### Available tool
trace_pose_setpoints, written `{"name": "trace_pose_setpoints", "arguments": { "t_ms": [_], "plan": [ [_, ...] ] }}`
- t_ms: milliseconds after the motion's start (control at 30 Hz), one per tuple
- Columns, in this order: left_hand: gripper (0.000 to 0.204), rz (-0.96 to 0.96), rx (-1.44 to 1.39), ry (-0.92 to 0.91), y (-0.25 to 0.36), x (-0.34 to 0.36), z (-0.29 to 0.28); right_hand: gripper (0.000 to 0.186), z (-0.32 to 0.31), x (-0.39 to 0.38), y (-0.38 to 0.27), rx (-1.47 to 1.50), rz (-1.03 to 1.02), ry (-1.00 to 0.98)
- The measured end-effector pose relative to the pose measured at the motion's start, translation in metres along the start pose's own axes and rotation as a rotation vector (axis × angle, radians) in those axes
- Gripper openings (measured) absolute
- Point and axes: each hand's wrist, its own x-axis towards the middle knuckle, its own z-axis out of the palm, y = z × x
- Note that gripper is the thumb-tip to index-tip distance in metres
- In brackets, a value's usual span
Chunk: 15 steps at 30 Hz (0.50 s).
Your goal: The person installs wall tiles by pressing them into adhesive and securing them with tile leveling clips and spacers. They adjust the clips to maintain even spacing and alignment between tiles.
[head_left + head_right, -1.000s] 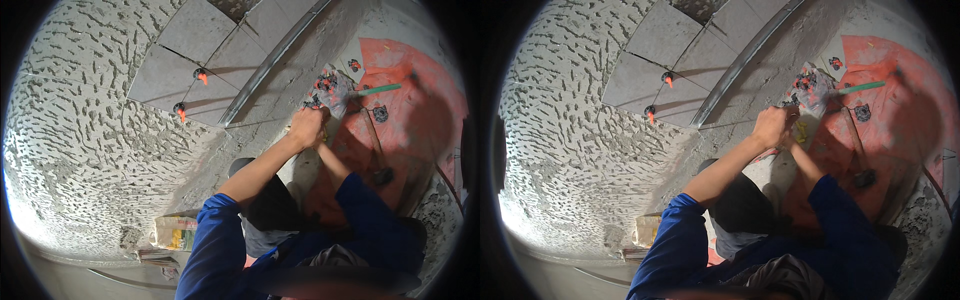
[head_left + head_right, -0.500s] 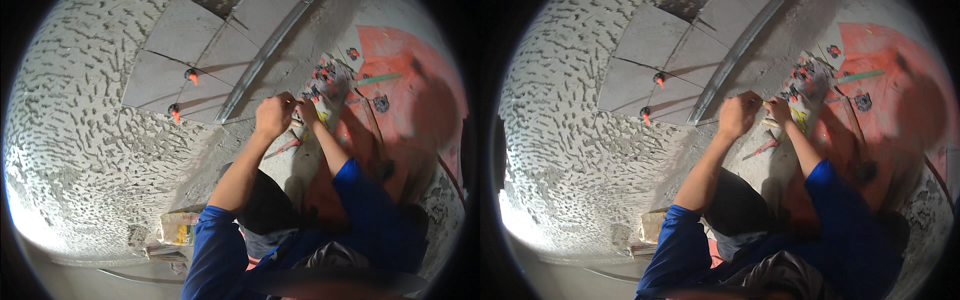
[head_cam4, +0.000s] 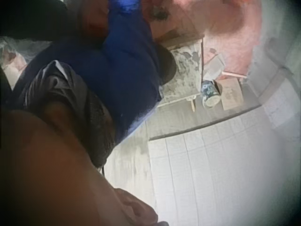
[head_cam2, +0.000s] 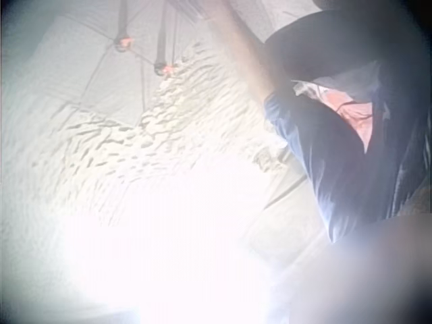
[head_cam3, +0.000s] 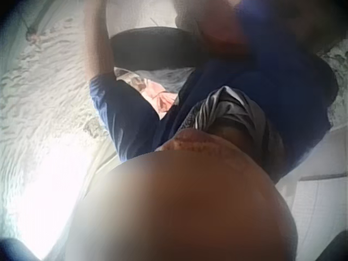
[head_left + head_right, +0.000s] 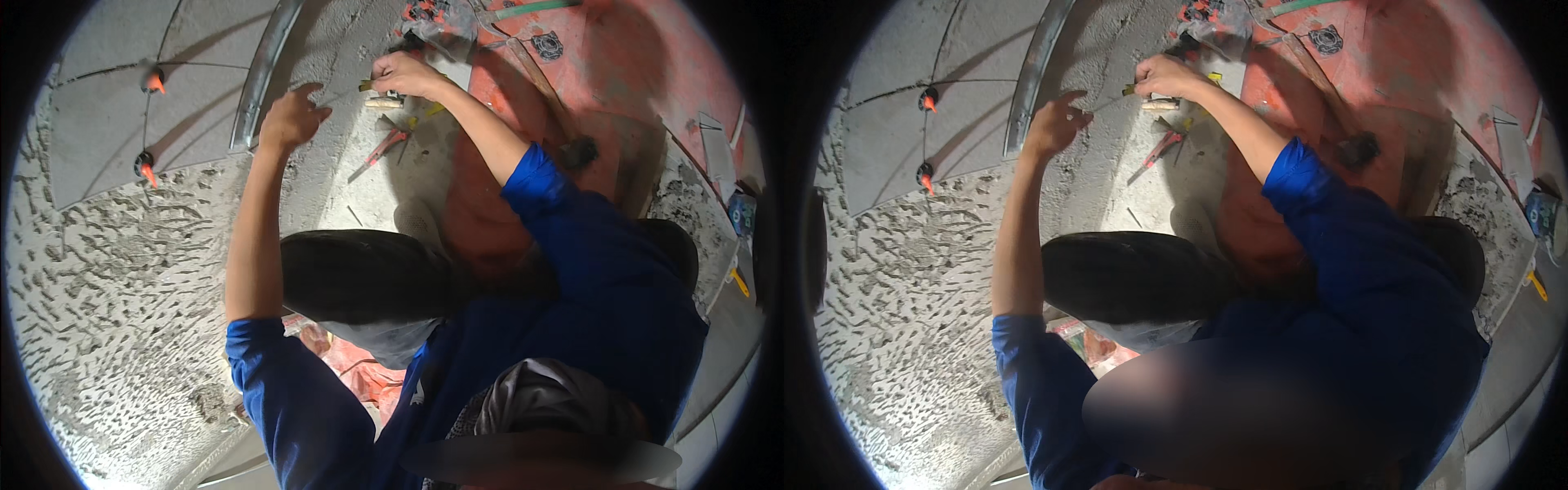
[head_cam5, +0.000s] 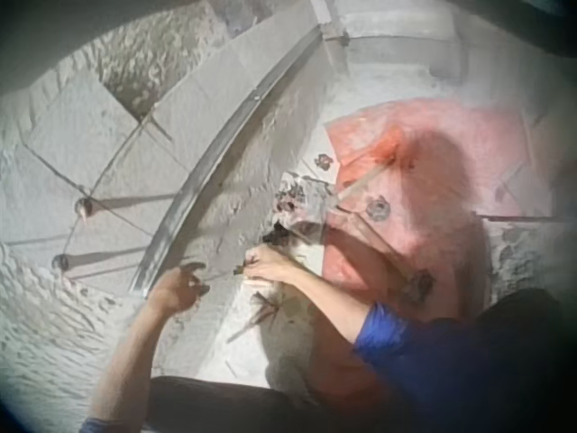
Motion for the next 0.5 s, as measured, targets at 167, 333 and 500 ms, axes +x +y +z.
{"name": "trace_pose_setpoints", "arguments": {
  "t_ms": [167, 333, 500],
  "plan": [
    [0.053, 0.171, -0.214, -0.189, 0.008, 0.036, 0.009, 0.013, 0.003, -0.013, 0.054, -0.373, 0.155, 0.090],
    [0.050, 0.244, -0.269, -0.058, 0.013, 0.052, 0.006, 0.019, 0.021, -0.058, 0.108, -0.407, 0.428, 0.339],
    [0.052, 0.288, -0.333, -0.123, 0.004, 0.055, 0.015, 0.019, 0.043, -0.078, 0.142, -0.538, 0.411, 0.409]
  ]
}}
